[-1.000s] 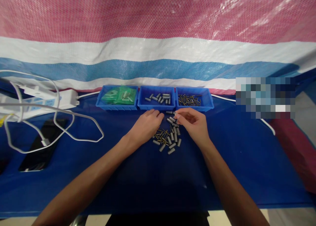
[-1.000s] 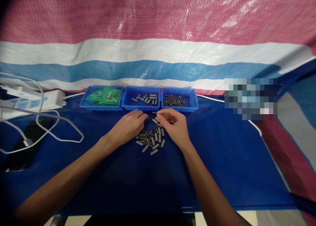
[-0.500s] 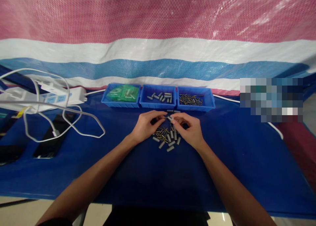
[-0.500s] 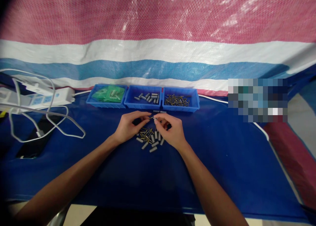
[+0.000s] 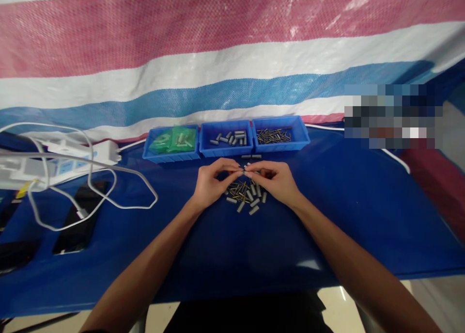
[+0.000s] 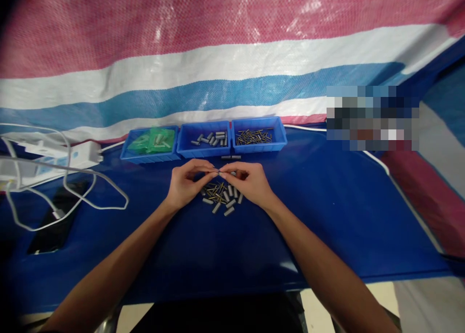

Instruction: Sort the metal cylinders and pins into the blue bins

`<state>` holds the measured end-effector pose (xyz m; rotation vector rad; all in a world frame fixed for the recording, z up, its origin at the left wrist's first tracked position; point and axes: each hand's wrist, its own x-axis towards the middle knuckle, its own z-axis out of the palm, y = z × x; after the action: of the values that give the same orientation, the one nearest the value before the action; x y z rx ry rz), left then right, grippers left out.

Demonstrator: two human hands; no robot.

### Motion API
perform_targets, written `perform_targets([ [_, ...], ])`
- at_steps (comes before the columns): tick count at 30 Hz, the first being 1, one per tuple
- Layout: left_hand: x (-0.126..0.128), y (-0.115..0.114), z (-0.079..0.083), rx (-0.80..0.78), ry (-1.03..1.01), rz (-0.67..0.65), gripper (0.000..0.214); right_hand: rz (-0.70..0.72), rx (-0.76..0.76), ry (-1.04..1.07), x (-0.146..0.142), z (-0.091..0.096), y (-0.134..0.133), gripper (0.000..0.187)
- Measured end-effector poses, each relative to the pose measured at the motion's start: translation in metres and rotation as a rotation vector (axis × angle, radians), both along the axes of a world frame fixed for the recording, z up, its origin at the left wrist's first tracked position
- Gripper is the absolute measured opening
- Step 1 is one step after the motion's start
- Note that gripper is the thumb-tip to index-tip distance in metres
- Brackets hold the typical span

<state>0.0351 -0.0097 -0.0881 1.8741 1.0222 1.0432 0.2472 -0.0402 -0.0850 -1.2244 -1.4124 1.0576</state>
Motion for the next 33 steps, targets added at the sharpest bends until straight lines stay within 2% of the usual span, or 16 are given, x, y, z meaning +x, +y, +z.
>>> perform_targets([
  [3, -0.001, 0.001, 0.002, 0.018, 0.01, 0.021, 0.024, -0.054, 0.008, 0.021, 0.004, 0.002, 0.001, 0.018],
  [7, -0.008, 0.009, 0.013, 0.05, 0.137, -0.007, 0.02, -0.246, 0.111, 0.086, 0.015, 0.005, 0.008, 0.014],
  [9, -0.012, 0.015, 0.025, 0.101, 0.25, -0.122, 0.017, -0.346, 0.157, 0.156, 0.021, 0.005, 0.012, 0.019],
  [13, -0.014, 0.031, 0.053, 0.187, 0.473, -0.448, 0.019, -0.379, 0.174, 0.161, 0.028, 0.004, 0.016, 0.033],
  [17, -0.004, 0.043, 0.069, 0.183, 0.628, -0.608, 0.018, -0.4, 0.187, 0.098, 0.026, 0.0, 0.015, 0.023],
  [21, 0.008, 0.049, 0.066, 0.167, 0.728, -0.716, 0.018, -0.401, 0.198, 0.056, 0.022, -0.004, 0.014, 0.018],
  [27, 0.014, 0.047, 0.054, 0.207, 0.747, -0.714, 0.019, -0.378, 0.193, 0.03, 0.02, -0.009, 0.013, 0.016],
  [33, 0.013, 0.044, 0.053, 0.185, 0.815, -0.645, 0.022, -0.348, 0.167, 0.028, 0.021, -0.011, 0.011, 0.014],
])
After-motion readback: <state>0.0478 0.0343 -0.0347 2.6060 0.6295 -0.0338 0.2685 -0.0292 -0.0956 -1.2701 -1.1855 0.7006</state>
